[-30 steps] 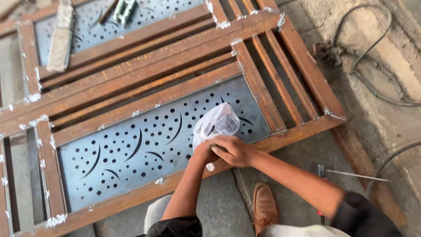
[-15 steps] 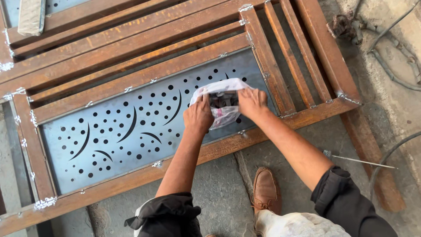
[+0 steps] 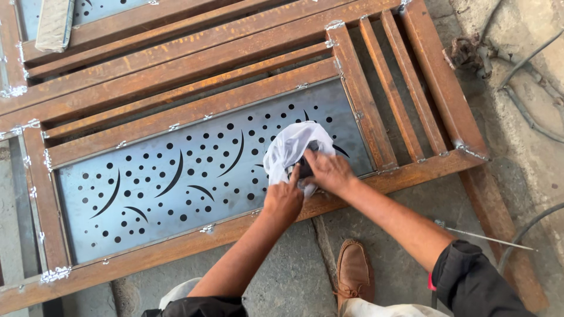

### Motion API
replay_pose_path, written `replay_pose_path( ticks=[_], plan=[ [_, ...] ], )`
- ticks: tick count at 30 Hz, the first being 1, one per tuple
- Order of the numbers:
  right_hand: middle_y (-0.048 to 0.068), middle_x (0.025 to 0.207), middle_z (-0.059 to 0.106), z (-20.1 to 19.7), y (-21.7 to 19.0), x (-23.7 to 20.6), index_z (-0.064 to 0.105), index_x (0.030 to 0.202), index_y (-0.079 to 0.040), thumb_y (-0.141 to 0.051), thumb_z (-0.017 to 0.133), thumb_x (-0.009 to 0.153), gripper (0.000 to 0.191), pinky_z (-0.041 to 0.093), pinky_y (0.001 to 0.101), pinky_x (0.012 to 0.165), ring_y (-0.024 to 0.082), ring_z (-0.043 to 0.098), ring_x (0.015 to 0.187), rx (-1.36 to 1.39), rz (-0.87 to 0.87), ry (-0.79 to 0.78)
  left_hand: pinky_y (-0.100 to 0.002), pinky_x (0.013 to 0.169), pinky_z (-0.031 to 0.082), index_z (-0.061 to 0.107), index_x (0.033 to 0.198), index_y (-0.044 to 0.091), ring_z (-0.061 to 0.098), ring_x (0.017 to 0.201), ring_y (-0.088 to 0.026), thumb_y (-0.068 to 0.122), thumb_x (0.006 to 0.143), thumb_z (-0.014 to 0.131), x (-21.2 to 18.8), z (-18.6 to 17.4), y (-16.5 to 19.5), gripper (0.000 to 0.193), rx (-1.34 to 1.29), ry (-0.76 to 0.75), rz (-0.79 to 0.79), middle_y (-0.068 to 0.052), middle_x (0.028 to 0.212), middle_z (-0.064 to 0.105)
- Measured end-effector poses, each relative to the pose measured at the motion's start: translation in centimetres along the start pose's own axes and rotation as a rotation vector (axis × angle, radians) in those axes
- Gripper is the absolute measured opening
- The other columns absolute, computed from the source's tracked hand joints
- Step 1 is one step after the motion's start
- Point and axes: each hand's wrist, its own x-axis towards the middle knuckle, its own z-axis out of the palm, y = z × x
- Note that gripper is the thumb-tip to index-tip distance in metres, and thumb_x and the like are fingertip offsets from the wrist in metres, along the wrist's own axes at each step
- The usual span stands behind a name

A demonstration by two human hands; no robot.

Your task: The person welds a rectangular metal frame using a welding torch and electrode rods. They position the frame, weld the joints, and use a hammer to adjust the metal pieces.

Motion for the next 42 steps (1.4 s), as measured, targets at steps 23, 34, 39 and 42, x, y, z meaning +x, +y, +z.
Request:
replay_pose_path(
  ticks=[23,34,39,42],
  plan=[
    [0.017,0.117,0.075,-0.9,2.9,3.6,0.067,0.136,-0.02,0.005,0.056,0.095,0.049,0.059,0.0431,0.097,0.036,0.074,0.106,0.314,0.035,0.139,-0.03,0.056,0.059,0.07,0.121,0.022,0.073,0.073,-0.019,0.011,0.098,0.053,2.3,0.4,-2.3,0.031,-0.299,0.167,-0.159,-0.02,0.162,0.034],
    [0.023,0.119,0.069,0.3,2.2,3.3,0.059,0.138,0.0,0.005,0.063,0.08,0.058,0.061,0.0445,0.088,0.037,0.072,0.105,-0.178,-0.153,0.286,-0.047,0.077,0.061,0.061,0.121,0.014,0.072,0.093,-0.035,0.02,0.106,0.049,1.4,1.3,-1.0,0.021,-0.381,0.183,-0.192,-0.021,0.134,0.056],
    [0.021,0.121,0.067,1.1,1.7,2.0,0.065,0.127,-0.005,0.004,0.068,0.086,0.042,0.062,0.0444,0.089,0.035,0.072,0.101,-0.051,-0.049,0.196,-0.05,0.081,0.06,0.053,0.123,0.009,0.072,0.095,-0.043,0.018,0.098,0.054,0.5,0.6,0.1,0.027,-0.414,0.154,-0.287,-0.036,0.15,0.032],
    [0.024,0.115,0.065,1.3,1.0,1.5,0.066,0.124,-0.003,-0.003,0.074,0.079,0.047,0.061,0.0459,0.084,0.037,0.07,0.097,0.047,0.044,0.14,-0.047,0.078,0.062,0.041,0.133,0.001,0.072,0.094,-0.044,0.02,0.095,0.056,1.0,0.0,0.8,0.045,-0.419,0.139,-0.291,-0.043,0.152,0.022]
  ],
)
